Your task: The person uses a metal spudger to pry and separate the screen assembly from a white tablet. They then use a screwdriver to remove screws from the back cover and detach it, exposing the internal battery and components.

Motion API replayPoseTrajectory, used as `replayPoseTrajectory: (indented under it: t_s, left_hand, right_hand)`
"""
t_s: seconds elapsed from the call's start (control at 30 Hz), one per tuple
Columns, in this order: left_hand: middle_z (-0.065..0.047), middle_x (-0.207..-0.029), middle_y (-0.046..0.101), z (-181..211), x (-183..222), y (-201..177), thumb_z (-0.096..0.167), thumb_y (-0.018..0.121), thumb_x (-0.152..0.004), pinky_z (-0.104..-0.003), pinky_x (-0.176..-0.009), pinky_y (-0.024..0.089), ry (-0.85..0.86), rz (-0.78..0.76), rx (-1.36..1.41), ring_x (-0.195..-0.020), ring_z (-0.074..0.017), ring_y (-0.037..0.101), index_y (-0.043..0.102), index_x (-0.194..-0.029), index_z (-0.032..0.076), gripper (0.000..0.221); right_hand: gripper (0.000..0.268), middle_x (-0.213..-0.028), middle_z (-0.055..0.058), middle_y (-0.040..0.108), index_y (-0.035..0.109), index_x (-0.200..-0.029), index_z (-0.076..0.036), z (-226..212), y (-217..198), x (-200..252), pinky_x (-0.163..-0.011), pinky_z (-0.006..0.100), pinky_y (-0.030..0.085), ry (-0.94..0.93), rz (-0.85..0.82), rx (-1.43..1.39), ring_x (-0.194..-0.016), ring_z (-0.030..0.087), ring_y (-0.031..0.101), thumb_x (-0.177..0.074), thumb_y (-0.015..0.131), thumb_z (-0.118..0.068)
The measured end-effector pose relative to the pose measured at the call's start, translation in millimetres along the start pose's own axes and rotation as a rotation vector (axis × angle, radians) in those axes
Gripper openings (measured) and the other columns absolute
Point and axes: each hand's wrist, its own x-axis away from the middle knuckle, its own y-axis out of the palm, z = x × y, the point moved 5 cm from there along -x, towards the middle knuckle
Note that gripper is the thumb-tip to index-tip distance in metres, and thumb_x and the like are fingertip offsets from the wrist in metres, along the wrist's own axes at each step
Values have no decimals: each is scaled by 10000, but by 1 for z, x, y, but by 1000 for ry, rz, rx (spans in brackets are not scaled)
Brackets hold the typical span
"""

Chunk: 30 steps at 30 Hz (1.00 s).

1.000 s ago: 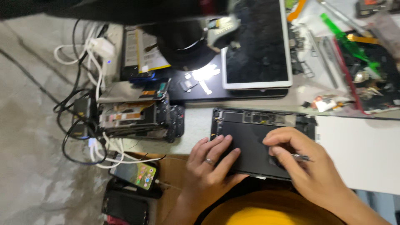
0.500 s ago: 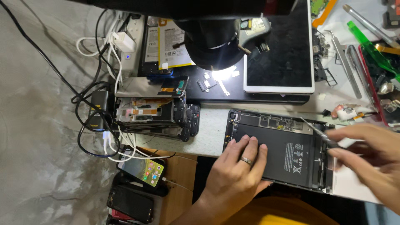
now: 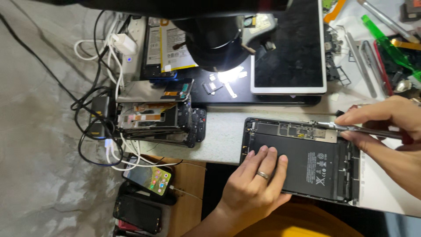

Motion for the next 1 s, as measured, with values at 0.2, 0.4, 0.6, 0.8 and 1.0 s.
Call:
replayPoseTrajectory:
  t_s: [0.2, 0.4, 0.6, 0.8, 1.0]
  left_hand:
    - [-248, -1361, 629, -1, 2, 4, 369, 866, -725, -484, -1071, 535, -26, 14, 18, -1281, -391, 632, 665, -1330, -4, 739]
    - [-227, -1359, 641, -2, 7, 5, 391, 830, -774, -483, -1072, 538, -23, 45, 9, -1279, -382, 635, 673, -1325, 15, 685]
    - [-230, -1370, 637, 3, 13, 9, 445, 762, -867, -478, -1085, 538, -21, 39, -5, -1288, -381, 641, 670, -1343, 19, 646]
    - [-230, -1378, 635, 7, 14, 10, 440, 757, -867, -479, -1100, 537, -13, 35, -26, -1291, -386, 645, 665, -1351, 10, 654]
    - [-242, -1390, 620, 11, 13, 10, 418, 774, -843, -477, -1109, 536, -4, 23, -3, -1303, -386, 643, 662, -1354, -16, 679]
  right_hand:
    - [216, -1060, 130, 791, 701, -1100, -47, 7, -15, -4, -856, 363, 605, 344, -60, 127, -956, 232, 799, -894, 746, 2]
    - [463, -1085, 179, 722, 404, -1302, 7, -2, -16, 6, -879, 353, 579, 164, 104, -92, -1036, 247, 745, -907, 638, 64]
    - [473, -1071, 265, 670, 401, -1289, 66, -19, 3, 5, -853, 349, 595, 74, 120, -86, -980, 273, 711, -881, 636, 112]
    - [485, -1036, 118, 729, 448, -1276, 14, -31, 28, -11, -652, 261, 578, -91, -32, 62, -866, 148, 754, -878, 724, -7]
    - [440, -1001, 78, 730, 476, -1210, -7, -52, 44, -19, -734, 267, 632, -264, -71, 133, -899, 154, 758, -860, 739, -55]
